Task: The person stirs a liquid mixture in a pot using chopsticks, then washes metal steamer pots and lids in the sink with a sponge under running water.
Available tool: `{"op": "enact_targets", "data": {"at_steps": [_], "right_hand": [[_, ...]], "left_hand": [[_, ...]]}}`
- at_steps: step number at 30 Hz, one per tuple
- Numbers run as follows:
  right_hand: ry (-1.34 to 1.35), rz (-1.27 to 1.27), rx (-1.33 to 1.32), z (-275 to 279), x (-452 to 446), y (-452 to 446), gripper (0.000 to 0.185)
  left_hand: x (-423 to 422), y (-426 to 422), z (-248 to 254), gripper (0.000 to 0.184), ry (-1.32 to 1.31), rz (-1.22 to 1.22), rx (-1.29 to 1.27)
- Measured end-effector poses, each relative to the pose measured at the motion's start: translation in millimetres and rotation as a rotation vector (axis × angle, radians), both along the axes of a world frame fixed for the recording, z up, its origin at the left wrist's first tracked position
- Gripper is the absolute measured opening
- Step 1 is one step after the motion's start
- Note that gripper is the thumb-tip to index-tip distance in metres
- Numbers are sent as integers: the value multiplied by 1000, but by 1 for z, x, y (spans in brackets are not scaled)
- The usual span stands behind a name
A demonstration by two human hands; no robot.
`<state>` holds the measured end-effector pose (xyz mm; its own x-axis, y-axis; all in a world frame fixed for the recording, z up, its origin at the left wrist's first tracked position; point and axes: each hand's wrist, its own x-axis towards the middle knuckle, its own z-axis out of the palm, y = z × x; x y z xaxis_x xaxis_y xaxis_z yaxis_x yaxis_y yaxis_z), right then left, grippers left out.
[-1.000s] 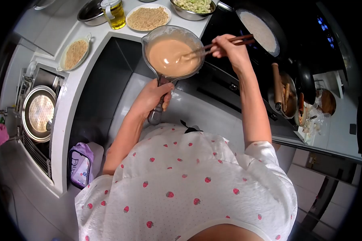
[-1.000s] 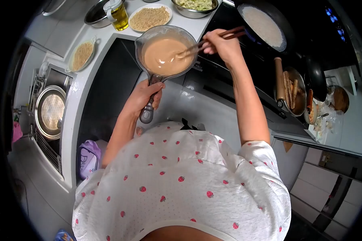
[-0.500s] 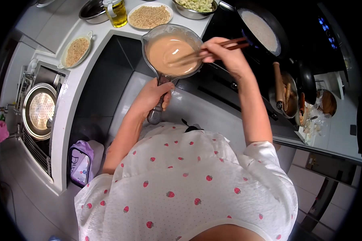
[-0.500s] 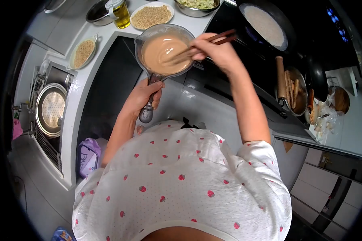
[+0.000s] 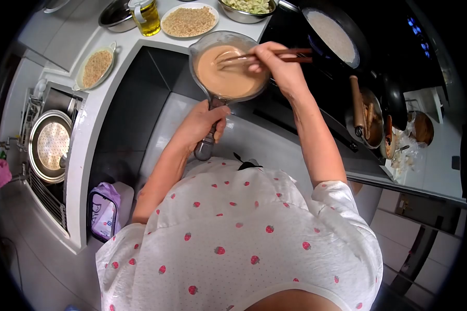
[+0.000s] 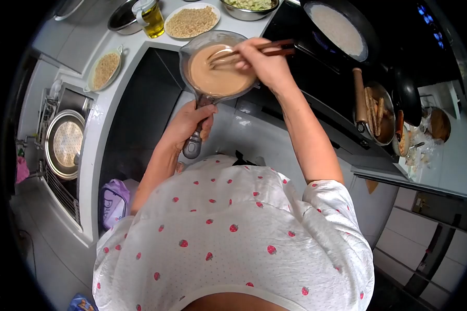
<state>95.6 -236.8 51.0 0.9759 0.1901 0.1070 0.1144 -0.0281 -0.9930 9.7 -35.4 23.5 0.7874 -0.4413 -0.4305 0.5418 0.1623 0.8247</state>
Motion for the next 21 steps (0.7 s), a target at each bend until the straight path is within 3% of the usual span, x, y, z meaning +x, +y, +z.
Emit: {"op": "enact_targets", "data": {"at_steps": [1, 4, 7, 9, 11, 13, 15, 17, 19, 21], "right_hand": [[10, 120, -79, 9, -5, -3, 20], [87, -72, -247, 19, 5, -32, 20], [-84, -201, -80, 5, 8, -16, 20], [-7, 63, 32, -3, -1, -2, 19], [124, 105, -83, 15, -4, -18, 20], [121, -54, -208, 19, 9, -38, 20], [-34, -213, -111, 10, 13, -23, 19], [-61, -22, -44, 2, 5, 4, 18], [97, 146, -55, 14, -3, 0, 18], [90, 87, -265, 24, 8, -23, 17]], "left_hand": [[0, 3, 1, 13, -9, 23, 15], [-1, 6, 0, 13, -17, 41, 28], [-1, 0, -3, 13, -23, 17, -5], [-1, 2, -3, 13, -24, -2, -26], [-2, 12, -4, 13, -20, 53, -5], [-3, 11, -5, 13, -28, 50, 22], [-3, 8, -5, 14, -39, 48, 45], [-3, 5, -3, 13, -14, 27, -32], [-3, 12, -3, 13, -5, 40, -9], [-4, 16, -2, 13, 5, 57, 5]]}}
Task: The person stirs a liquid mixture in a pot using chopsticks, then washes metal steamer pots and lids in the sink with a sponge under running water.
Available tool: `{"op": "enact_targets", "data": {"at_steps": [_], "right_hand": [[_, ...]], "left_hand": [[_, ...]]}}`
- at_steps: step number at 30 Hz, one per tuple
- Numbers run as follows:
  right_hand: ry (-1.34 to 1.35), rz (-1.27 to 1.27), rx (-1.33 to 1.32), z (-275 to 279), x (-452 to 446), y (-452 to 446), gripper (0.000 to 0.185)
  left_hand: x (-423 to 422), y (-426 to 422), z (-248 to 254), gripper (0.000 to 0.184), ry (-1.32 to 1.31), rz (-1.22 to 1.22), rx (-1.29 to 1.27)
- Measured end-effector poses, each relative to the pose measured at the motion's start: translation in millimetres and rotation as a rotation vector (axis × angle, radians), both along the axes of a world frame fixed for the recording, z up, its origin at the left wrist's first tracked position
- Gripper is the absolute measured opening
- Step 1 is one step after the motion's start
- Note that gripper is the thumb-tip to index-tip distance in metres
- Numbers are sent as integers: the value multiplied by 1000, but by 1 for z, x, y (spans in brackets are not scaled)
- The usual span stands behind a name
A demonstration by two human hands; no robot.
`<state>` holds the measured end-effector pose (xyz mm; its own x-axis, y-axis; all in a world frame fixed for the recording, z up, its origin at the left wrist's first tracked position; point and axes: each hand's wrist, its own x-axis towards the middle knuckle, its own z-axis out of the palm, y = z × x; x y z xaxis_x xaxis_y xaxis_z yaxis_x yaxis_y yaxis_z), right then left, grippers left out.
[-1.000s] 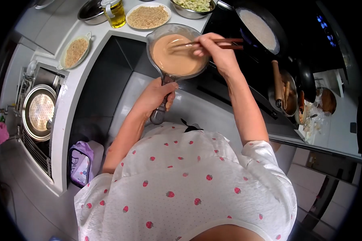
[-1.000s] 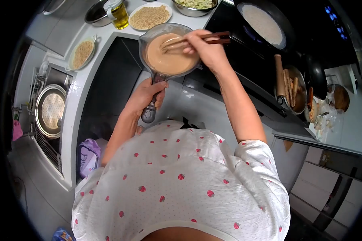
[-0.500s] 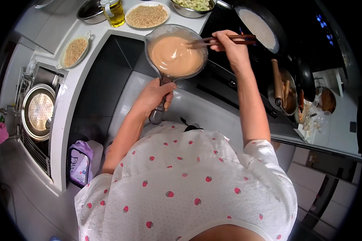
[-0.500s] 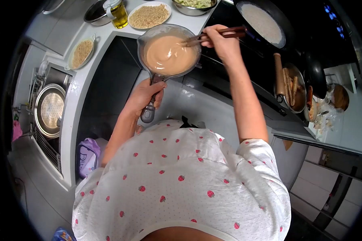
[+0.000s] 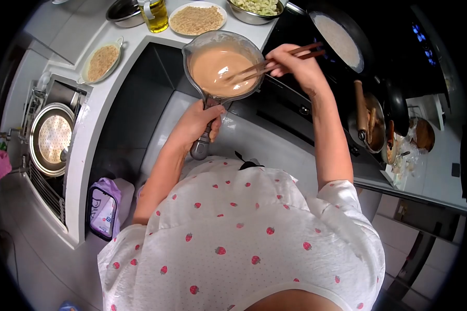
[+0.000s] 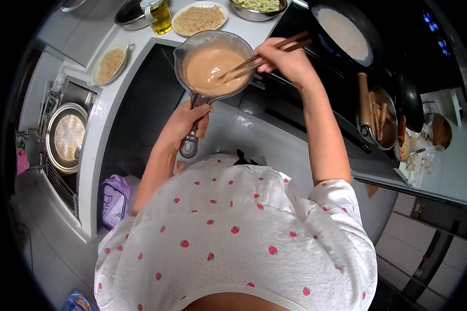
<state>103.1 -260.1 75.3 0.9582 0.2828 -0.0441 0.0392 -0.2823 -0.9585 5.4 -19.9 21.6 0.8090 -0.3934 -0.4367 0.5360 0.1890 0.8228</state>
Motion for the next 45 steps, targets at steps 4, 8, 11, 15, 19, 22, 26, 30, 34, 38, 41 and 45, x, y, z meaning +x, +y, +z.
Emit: {"op": "enact_targets", "data": {"at_steps": [4, 8, 11, 15, 19, 22, 26, 30, 34, 38, 41, 45], "right_hand": [[-215, -238, 168, -20, 7, 24, 20], [-3, 57, 146, -6, -7, 15, 19], [-84, -210, 68, -8, 6, -1, 18], [-267, -103, 137, 3, 3, 19, 21], [-319, -110, -281, 13, -3, 9, 17], [-119, -81, -268, 24, -28, 13, 16], [-52, -90, 74, 16, -34, 26, 19], [-174, -384, -27, 2, -8, 26, 18], [-193, -241, 128, -11, -18, 52, 19], [-8, -24, -43, 8, -17, 9, 18], [-157, -279, 9, -11, -1, 10, 18], [0, -46, 263, -23, -10, 26, 19]], "left_hand": [[0, -5, 0, 14, -9, -5, -9], [2, 5, -1, 15, -7, 17, -9], [1, 1, -2, 14, -20, 17, 32], [5, -5, 1, 13, -33, -51, 16], [4, -5, 2, 13, -37, -10, 49], [4, -8, -3, 13, -33, 6, 40], [3, -9, -1, 21, -21, -11, 42], [5, -13, -1, 14, -70, -28, 50], [7, -16, 2, 14, -43, -52, 66], [6, -8, -1, 15, -50, -25, 29], [5, -10, -1, 15, -25, -33, -17], [7, -7, 3, 15, 0, -20, 19]]}}
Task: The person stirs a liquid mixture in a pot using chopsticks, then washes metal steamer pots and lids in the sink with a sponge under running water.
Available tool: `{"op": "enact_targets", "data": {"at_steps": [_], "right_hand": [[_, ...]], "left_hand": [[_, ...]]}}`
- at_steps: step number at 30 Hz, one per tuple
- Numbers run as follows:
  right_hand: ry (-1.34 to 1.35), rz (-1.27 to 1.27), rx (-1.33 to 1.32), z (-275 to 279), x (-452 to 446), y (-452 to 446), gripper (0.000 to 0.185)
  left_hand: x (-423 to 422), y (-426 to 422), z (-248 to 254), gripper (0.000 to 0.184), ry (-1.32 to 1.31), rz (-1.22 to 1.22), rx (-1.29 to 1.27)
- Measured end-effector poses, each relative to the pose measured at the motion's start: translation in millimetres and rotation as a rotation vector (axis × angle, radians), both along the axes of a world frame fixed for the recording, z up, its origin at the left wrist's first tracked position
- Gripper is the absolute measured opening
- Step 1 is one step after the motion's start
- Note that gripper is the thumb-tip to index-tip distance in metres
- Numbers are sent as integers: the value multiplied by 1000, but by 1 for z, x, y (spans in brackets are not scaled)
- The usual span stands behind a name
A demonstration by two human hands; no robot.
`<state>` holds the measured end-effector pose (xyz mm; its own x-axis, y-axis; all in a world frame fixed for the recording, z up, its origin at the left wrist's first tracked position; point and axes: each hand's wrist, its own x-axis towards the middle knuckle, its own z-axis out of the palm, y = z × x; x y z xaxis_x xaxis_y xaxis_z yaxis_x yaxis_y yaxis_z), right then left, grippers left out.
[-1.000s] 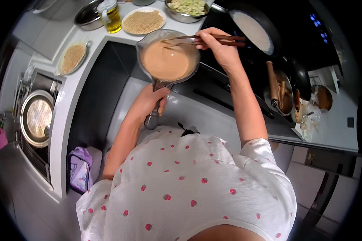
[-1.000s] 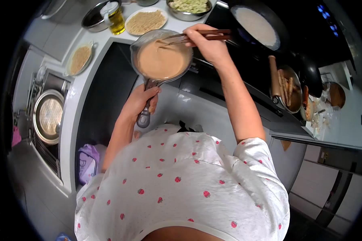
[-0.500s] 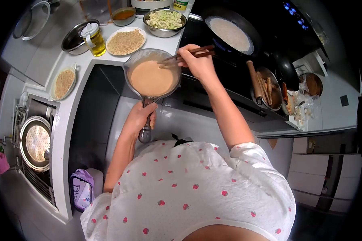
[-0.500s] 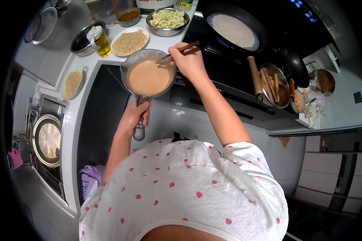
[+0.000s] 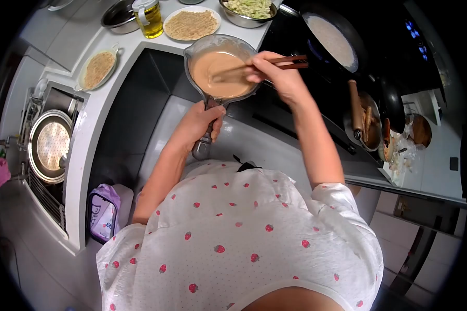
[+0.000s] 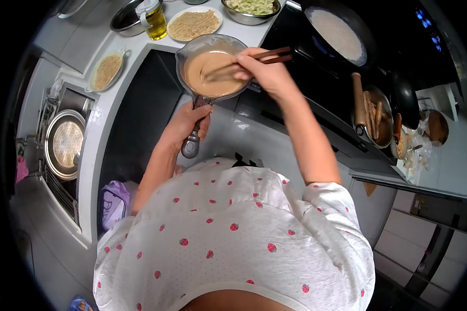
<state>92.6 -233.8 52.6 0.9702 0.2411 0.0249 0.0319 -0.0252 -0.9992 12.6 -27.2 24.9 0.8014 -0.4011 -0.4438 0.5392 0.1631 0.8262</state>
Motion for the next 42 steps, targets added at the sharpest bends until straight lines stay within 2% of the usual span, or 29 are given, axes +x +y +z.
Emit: {"op": "enact_targets", "data": {"at_steps": [2, 5, 7, 9, 11, 14, 15, 17, 18, 21, 22, 23, 25, 27, 29, 31, 33, 34, 35, 37, 38, 39, 41, 42], "right_hand": [[69, -21, -162, 17, 2, -25, 18], [-79, -315, -124, 7, 16, -21, 19], [-109, -124, -5, -8, 11, 1, 19], [25, 64, 9, 7, 0, 0, 19], [26, -35, -182, 14, 10, -25, 19], [-135, -256, -96, 6, 19, -17, 20], [-166, -201, -29, -2, 15, -3, 21], [-29, 71, 3, 1, 3, 5, 22], [44, 87, -35, 10, 1, -2, 21], [2, -146, -165, 5, 20, -32, 20], [-46, -286, -156, 4, 19, -23, 20], [-101, -298, -113, -5, 20, -13, 20], [-85, -27, 70, -14, 5, 8, 20], [50, 68, 18, -7, 2, -5, 20], [96, -102, -140, 4, 10, -26, 19], [-39, -302, -178, 0, 16, -21, 18], [-129, -189, -9, -14, 11, 6, 18], [-82, -65, 50, -12, 4, 14, 19], [-81, -62, 54, -6, 5, 9, 19], [39, -13, -122, 4, 6, -15, 20], [86, -163, -106, 6, 12, -22, 14], [-8, -271, -130, 6, 13, -24, 14], [-123, -306, -11, -9, 15, -5, 15], [-107, -183, -28, -9, 7, 7, 19]], "left_hand": [[0, 6, -4, 15, -13, 17, -27], [-2, 0, -2, 15, 25, 21, -36], [-1, -1, 0, 15, -3, 11, -29], [0, 2, -1, 16, -28, 2, -18], [0, 9, -7, 16, -29, 1, -49], [-3, 1, -1, 15, 18, 23, -47], [-3, 1, 0, 15, 18, 21, -47], [-2, 2, 1, 14, 1, 12, -25], [-2, 5, 1, 14, 2, 10, -22], [-4, 7, -1, 14, -23, 27, 6], [-4, 3, -2, 14, -16, 13, 20], [-5, 1, -2, 15, -9, 1, 36], [-5, -1, -1, 15, -19, -17, 38], [-6, 7, 0, 23, -8, 63, 32], [-8, 8, -2, 21, -16, 56, 15], [-8, 3, -4, 20, -25, 55, -10], [-8, -3, -7, 14, -3, -14, -18], [-7, -2, -3, 13, 12, 4, -6], [-7, 1, -4, 13, 14, 8, -2], [-8, 9, -9, 13, -1, 47, -31], [-7, 9, -9, 13, 6, 66, -31], [-7, 5, -9, 14, 2, 37, 8], [-8, 1, -7, 14, 3, 24, 57], [-7, 0, -4, 14, 15, 19, 9]]}}
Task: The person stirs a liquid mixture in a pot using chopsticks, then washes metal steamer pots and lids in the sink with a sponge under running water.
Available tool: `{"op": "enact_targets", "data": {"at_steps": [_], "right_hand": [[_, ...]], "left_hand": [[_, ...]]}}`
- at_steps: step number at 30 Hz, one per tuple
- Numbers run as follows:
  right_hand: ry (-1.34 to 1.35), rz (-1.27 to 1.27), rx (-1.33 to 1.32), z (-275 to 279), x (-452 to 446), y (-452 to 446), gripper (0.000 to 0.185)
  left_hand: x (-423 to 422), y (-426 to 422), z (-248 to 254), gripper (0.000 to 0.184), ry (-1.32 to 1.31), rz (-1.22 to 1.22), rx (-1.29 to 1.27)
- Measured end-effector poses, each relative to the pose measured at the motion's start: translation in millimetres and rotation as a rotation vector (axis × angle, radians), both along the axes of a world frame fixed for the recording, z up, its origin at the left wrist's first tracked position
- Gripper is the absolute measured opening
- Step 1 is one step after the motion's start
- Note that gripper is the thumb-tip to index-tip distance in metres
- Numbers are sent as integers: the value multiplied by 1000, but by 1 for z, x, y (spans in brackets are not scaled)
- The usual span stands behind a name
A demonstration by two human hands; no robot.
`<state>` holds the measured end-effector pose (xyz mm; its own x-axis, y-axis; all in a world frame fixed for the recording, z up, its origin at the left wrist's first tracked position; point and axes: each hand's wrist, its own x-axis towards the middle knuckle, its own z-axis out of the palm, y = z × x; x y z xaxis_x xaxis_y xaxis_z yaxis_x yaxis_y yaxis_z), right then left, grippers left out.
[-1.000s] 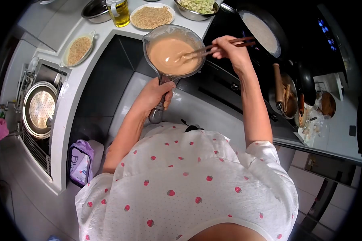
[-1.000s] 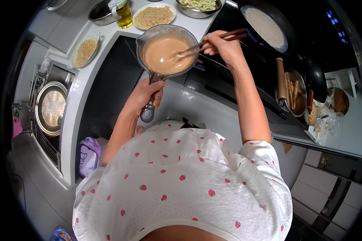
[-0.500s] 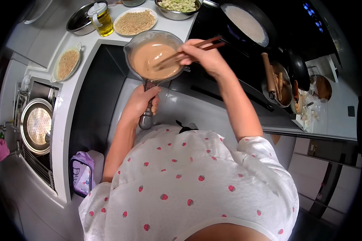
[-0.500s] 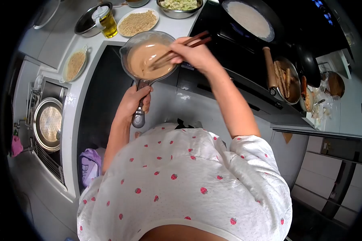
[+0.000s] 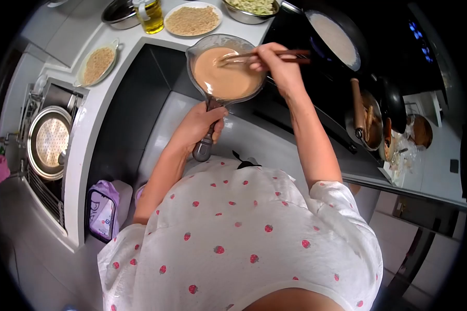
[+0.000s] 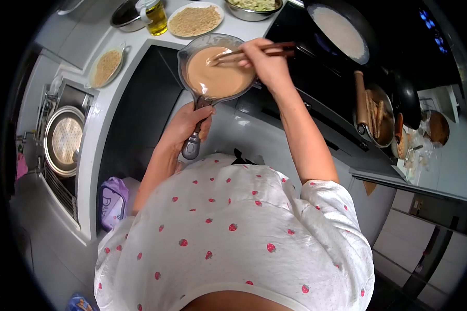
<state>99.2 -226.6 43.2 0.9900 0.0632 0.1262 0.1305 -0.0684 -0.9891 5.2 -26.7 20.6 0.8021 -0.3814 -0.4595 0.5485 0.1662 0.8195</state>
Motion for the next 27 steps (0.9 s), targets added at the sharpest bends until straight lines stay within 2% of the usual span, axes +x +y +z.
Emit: {"op": "enact_targets", "data": {"at_steps": [1, 3, 4, 7, 8, 9, 11, 13, 16, 17, 19, 20, 21, 24, 25, 27], "right_hand": [[56, 170, 62, 0, -3, 2, 19], [180, 229, -20, 16, -4, -16, 19], [185, 122, -149, 17, 4, -28, 19], [-1, -86, -63, 9, 12, -21, 20], [-18, -42, -21, 0, 9, -8, 20], [0, 142, 7, 3, 1, 3, 21], [143, 316, -29, 15, -4, -6, 19], [194, 155, -202, 20, 7, -27, 20], [-31, -39, -120, 10, 11, -11, 20], [-52, 29, -97, 1, 6, 1, 19], [101, 282, -21, 13, -7, 8, 19], [185, 277, 33, 19, -7, 1, 17], [155, 278, -145, 21, 4, -15, 19], [60, -36, -136, 14, 19, -16, 20], [-9, -9, -137, 12, 17, -3, 20], [24, 242, 29, 7, 2, 19, 20]], "left_hand": [[1, 1, 1, 15, 11, -9, -49], [0, 9, -1, 14, 14, 6, -42], [0, 10, -3, 14, -3, 10, -49], [-1, 3, -5, 13, -20, -4, -40], [-1, 1, -5, 13, -17, -20, -20], [-1, 2, -3, 13, -19, -20, -18], [-2, 8, 2, 12, 8, 24, 8], [-4, 13, -5, 12, -1, 29, -1], [-5, 6, -2, 12, -3, 21, -31], [-6, 4, 0, 13, 8, 8, -46], [-6, 11, 2, 13, 9, 28, -41], [-6, 14, 2, 13, 17, 50, -42], [-7, 15, 3, 13, 15, 56, -41], [-10, 14, 2, 13, 15, 65, -55], [-9, 11, 2, 13, 8, 43, -43], [-8, 11, 4, 13, 0, 21, -25]]}}
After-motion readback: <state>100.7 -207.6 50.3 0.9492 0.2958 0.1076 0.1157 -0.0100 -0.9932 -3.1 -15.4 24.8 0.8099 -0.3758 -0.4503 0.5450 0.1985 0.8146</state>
